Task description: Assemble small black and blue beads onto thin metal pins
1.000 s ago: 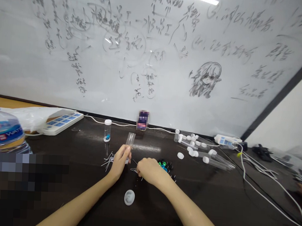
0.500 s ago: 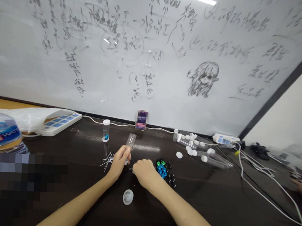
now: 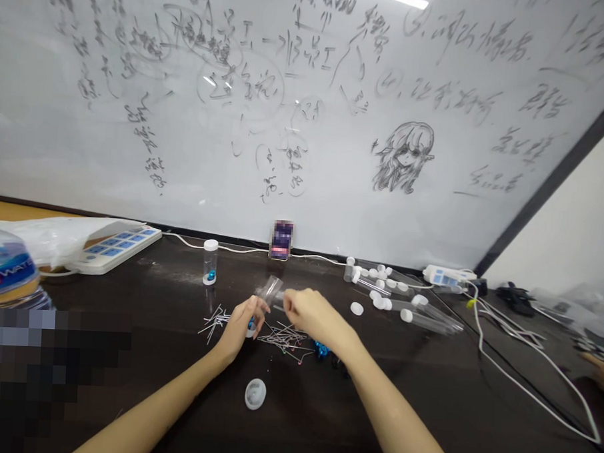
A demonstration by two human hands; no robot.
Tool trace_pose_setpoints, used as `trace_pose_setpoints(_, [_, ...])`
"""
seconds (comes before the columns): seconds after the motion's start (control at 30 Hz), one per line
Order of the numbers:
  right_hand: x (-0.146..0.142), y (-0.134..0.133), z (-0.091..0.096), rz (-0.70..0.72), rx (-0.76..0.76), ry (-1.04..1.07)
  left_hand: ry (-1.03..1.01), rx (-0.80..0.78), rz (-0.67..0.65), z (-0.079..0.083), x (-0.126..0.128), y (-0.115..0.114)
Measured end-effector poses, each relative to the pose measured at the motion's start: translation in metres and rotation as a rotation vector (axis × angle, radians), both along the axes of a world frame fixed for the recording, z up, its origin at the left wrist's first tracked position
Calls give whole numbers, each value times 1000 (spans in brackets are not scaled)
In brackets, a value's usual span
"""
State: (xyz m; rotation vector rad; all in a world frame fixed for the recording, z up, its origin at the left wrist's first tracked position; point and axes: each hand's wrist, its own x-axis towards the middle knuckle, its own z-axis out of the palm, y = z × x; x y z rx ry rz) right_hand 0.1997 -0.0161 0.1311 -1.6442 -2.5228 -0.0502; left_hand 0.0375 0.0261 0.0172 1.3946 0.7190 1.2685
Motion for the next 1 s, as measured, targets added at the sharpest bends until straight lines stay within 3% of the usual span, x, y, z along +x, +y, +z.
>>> trace_pose_setpoints(0.13, [19,1,22,-37,88,201,4,-10,-78,-5,1,2])
trace_pose_setpoints(0.27, [30,0,33,17,112,336,-1,-21,-109,-9,1,4])
trace_pose_setpoints(0.43, [28,0,30,35,143,336,9,-26,-183,-11,0,4])
trace_pose_setpoints(0.63, [17,0,24,106,5,426,-11,-11,-267,-11,0,2])
trace_pose_setpoints(0.8, [24,-1,31,56,132,418,-85,-62,-246,-7,-1,3])
trace_pose_setpoints(1.0, [24,-1,25,36,87,248,-206,-46,-116,-3,1,2])
